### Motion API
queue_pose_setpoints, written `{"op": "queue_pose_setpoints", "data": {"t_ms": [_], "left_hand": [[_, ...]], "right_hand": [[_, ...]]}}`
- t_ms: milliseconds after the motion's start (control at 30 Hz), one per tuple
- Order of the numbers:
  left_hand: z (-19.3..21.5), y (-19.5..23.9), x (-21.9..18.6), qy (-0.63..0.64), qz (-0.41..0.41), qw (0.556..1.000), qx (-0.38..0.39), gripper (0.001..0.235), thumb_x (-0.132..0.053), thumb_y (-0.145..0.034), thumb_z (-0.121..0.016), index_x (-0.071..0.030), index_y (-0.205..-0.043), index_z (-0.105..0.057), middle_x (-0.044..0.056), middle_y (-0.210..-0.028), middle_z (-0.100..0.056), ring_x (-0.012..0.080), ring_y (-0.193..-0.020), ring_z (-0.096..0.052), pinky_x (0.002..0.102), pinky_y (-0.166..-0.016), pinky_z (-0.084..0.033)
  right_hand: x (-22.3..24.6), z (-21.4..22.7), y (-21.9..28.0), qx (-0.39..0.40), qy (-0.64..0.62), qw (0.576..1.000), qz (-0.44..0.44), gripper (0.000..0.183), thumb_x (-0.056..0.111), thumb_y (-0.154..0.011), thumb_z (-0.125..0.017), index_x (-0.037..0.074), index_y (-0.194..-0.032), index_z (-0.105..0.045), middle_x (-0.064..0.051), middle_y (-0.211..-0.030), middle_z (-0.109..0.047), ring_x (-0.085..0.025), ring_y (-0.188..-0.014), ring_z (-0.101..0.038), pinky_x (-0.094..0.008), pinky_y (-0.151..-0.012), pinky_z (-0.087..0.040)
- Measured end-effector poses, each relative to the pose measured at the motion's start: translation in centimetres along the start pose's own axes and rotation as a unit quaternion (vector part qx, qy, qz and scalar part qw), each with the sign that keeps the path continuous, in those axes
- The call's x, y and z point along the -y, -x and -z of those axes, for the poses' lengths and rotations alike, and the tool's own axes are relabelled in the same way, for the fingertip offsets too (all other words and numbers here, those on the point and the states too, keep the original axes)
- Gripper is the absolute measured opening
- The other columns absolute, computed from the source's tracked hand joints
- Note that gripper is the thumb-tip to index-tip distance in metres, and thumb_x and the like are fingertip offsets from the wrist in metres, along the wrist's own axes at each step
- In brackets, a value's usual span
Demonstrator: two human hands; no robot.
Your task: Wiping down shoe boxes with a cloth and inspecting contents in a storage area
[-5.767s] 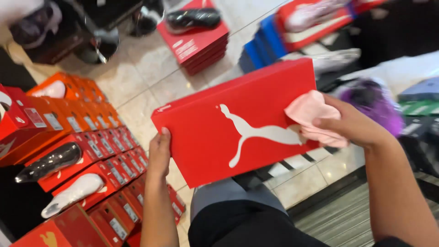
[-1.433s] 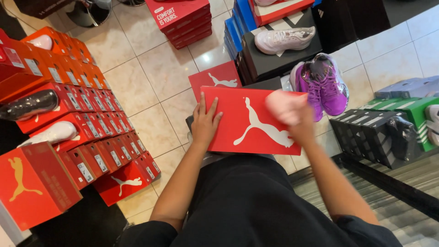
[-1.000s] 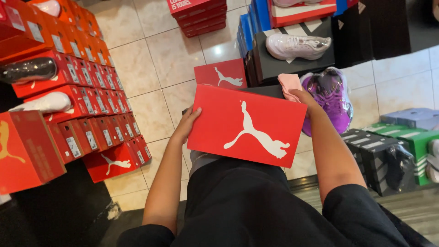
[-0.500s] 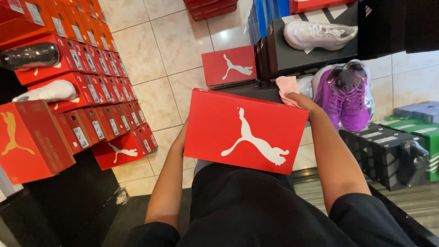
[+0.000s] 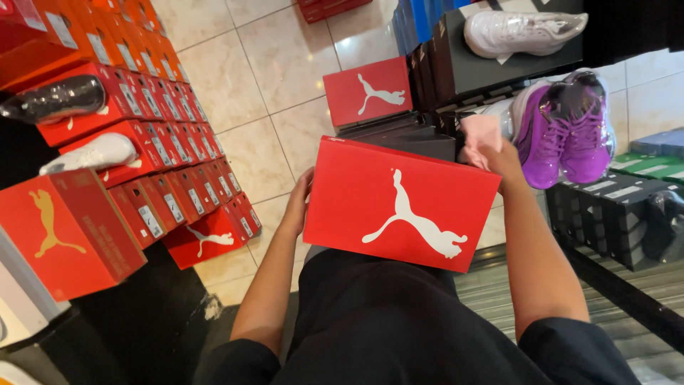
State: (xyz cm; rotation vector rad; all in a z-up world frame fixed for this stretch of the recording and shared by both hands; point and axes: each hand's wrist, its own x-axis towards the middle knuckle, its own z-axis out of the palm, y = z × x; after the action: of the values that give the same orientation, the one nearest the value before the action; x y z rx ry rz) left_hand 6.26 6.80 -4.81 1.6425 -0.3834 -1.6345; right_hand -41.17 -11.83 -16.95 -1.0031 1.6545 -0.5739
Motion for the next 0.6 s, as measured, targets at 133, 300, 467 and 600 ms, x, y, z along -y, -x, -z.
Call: {"op": "queue_pose_setpoints", "data": {"t_ms": [133,300,467,600], "left_hand": [[1.5,-0.4,0.1,0.029,-0.027,0.996,0.076,0.078,-0.070,-0.098,-0.034,-0.028,-0.163,-0.025,0.009,-0.163,-0.037,0.0353,-0.149,-0.036,0.055,-0.107,-0.042],[-0.5,-0.5,-1.9,-0.059,-0.063,0.991,0.101,0.087,-0.036,-0.095,-0.067,-0.015,-0.164,-0.019,0.023,-0.167,-0.019,0.0413,-0.154,-0.016,0.056,-0.122,-0.022],[-2.2,-0.4,-1.4,-0.038,-0.085,0.992,0.084,0.084,-0.035,-0.093,-0.067,-0.011,-0.161,-0.025,0.024,-0.165,-0.024,0.0415,-0.153,-0.020,0.056,-0.123,-0.020],[-0.8,-1.0,-0.7,-0.041,-0.083,0.993,0.070,0.078,-0.035,-0.093,-0.066,-0.013,-0.160,-0.030,0.024,-0.164,-0.027,0.0438,-0.151,-0.024,0.058,-0.122,-0.022]], "right_hand": [[5.7,1.4,5.2,-0.137,-0.010,0.977,0.161,0.029,0.013,-0.096,-0.067,0.014,-0.125,-0.063,-0.013,-0.104,-0.065,-0.023,-0.089,-0.062,-0.037,-0.079,-0.051],[5.2,-5.7,11.2,-0.174,0.187,0.878,0.404,0.057,0.028,-0.069,-0.093,0.001,-0.110,-0.065,-0.029,-0.102,-0.064,-0.048,-0.101,-0.064,-0.052,-0.089,-0.050],[7.3,-16.4,18.2,-0.007,0.396,0.801,0.450,0.072,0.033,-0.083,-0.064,0.008,-0.150,-0.049,-0.025,-0.144,-0.049,-0.049,-0.134,-0.042,-0.063,-0.108,-0.034],[6.5,-19.2,22.5,0.254,0.388,0.655,0.596,0.073,0.048,-0.089,-0.049,0.026,-0.158,-0.036,-0.013,-0.163,-0.034,-0.044,-0.149,-0.029,-0.073,-0.112,-0.021]]}}
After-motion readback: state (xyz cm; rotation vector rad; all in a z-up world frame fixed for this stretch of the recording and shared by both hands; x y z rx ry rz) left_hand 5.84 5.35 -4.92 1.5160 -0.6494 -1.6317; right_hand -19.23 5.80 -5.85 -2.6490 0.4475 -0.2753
